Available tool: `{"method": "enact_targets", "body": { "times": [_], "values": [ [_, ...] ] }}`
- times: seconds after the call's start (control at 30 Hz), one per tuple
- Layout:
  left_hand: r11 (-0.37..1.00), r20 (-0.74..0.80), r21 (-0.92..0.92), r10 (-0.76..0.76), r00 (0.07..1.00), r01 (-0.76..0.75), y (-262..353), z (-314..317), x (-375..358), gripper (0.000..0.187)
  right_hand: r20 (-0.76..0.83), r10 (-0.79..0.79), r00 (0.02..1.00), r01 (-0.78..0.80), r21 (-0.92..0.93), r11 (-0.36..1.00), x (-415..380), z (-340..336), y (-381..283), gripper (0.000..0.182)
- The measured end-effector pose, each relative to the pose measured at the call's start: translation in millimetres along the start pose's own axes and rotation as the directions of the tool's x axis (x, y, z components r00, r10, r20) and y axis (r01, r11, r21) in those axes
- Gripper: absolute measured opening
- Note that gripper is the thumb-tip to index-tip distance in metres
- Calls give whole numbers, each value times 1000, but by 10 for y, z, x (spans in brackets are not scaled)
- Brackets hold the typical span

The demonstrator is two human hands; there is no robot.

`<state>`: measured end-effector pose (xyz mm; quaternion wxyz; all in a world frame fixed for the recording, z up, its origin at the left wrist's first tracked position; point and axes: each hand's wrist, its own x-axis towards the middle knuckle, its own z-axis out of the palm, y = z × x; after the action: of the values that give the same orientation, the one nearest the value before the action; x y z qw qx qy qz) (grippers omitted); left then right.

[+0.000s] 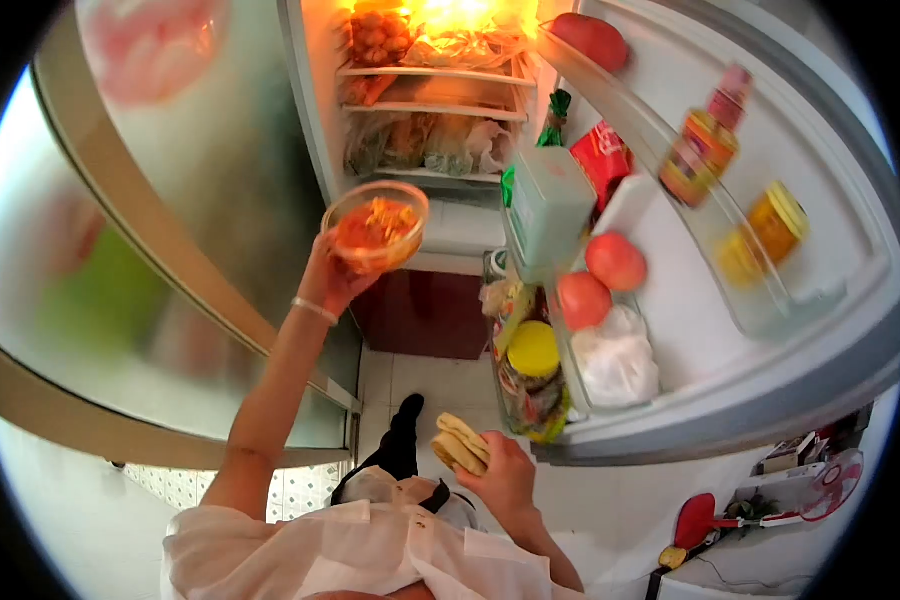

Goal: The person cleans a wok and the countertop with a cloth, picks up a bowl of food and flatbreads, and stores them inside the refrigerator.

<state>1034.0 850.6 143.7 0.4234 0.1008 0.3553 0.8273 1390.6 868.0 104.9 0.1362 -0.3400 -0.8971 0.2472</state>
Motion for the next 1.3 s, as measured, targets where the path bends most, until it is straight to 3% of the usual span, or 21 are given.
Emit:
{"method": "enact_targets", "body": {
  "times": [0.1,0.2,0.3,0.5,0.83,1.0,1.03,1.17,1.23,1.27,1.3],
  "values": [
    [999,27,5,-35,999,35,171,145,1064,63,-72,-53,996,62,131,989,613,292,-105,52],
    [996,44,-24,-90,995,91,377,309,2030,65,-80,-13,997,26,169,985,1318,527,-260,51],
    [1000,48,15,-26,999,25,661,392,2636,58,-125,25,992,-11,108,994,1908,754,-518,52],
    [995,25,-7,-102,994,102,864,367,3564,55,-213,103,972,-78,123,989,2978,752,-615,49],
    [993,37,-6,-121,992,122,876,311,4100,53,-249,143,958,-101,175,979,3828,598,-780,46],
    [1000,-131,-15,-23,991,22,891,408,4137,54,-256,87,963,-44,170,984,4072,521,-826,47],
    [997,-166,-62,32,986,-43,841,404,4243,44,-255,86,963,-35,197,980,4113,499,-833,47],
    [997,-104,-31,72,992,-76,705,420,4452,33,-294,61,954,14,247,969,4245,360,-814,48],
    [946,75,251,192,979,-205,639,400,4325,33,-325,50,944,39,261,964,4297,292,-812,48],
    [945,80,253,193,978,-207,614,374,4270,33,-353,43,935,57,269,961,4306,251,-809,47],
    [765,251,526,279,927,-372,609,319,4223,35,-359,43,932,60,270,961,4302,210,-813,47]
  ]
}}
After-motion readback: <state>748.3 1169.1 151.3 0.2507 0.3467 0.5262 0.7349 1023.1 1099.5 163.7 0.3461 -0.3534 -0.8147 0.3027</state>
